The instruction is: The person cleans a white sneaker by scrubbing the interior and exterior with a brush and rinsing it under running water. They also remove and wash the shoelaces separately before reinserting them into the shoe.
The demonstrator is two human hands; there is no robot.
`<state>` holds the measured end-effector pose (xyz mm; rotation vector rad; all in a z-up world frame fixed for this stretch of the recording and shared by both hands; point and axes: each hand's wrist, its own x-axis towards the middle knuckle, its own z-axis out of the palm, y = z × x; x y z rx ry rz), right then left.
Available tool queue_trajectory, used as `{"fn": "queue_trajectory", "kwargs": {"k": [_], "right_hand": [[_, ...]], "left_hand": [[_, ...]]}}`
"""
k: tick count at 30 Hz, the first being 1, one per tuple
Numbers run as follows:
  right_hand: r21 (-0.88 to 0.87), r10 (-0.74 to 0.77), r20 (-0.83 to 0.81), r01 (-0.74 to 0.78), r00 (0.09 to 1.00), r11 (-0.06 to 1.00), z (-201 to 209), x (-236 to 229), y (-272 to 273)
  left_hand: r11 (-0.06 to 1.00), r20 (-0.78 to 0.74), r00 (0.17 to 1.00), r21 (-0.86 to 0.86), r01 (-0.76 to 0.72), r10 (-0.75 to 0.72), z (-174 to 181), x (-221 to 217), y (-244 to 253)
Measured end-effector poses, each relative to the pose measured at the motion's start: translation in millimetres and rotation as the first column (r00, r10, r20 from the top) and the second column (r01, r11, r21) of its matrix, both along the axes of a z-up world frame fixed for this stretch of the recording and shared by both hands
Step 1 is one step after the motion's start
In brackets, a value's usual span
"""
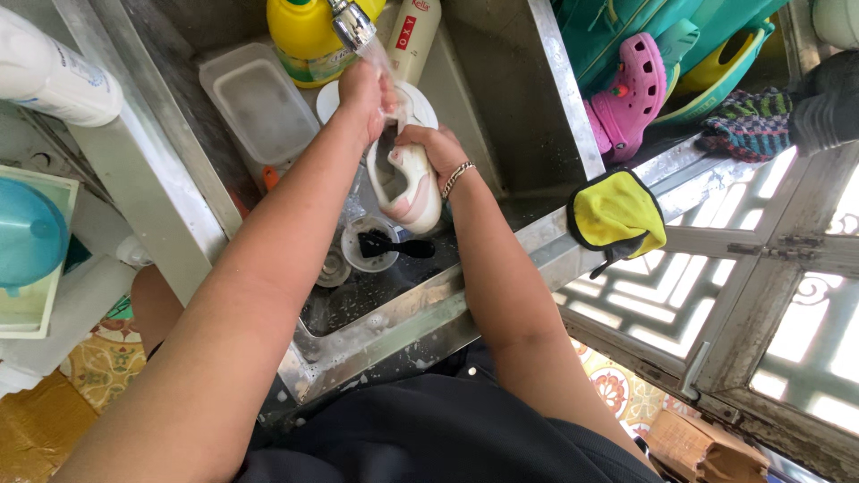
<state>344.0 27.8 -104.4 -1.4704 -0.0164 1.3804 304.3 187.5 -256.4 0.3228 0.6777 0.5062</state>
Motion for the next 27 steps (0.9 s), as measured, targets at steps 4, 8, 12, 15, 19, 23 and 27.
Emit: {"fn": "queue_trajectory", "kwargs": {"k": [4, 8, 12, 15, 19, 23, 27], "right_hand": [[-0.046, -0.049, 0.0, 0.049, 0.999, 0.998, -4, 7, 1], [-0.026, -0.098, -0.141, 0.095, 0.985, 0.995, -3, 12, 2], [0.005, -0.019, -0.027, 0.019, 0.999, 1.0, 7, 7, 3], [-0.01, 0.031, 0.054, -0.03, 0.998, 0.999, 6, 1, 4], [-0.026, 0.011, 0.016, -0.01, 1.0, 1.0, -2, 2, 7], [0.037, -0.091, -0.074, 0.094, 0.993, 0.995, -7, 9, 8], [0.13, -0.117, -0.306, 0.163, 0.945, 0.978, -2, 10, 11]], "left_hand": [[0.999, -0.078, 0.996, -0.034, -0.038, 0.035, 41, -2, -5], [0.99, 0.015, 0.99, 0.018, 0.137, -0.138, 91, -26, -6], [0.95, -0.058, 0.994, 0.293, 0.108, -0.095, 64, -18, -9], [0.981, -0.132, 0.991, 0.195, 0.018, 0.008, 37, -8, -7], [1.0, -0.137, 0.991, 0.023, 0.01, -0.007, 43, -12, -3], [0.996, 0.123, 0.989, 0.054, 0.074, -0.08, 71, -23, 0], [0.939, 0.06, 0.988, 0.323, 0.117, -0.144, 92, -34, -4]]}}
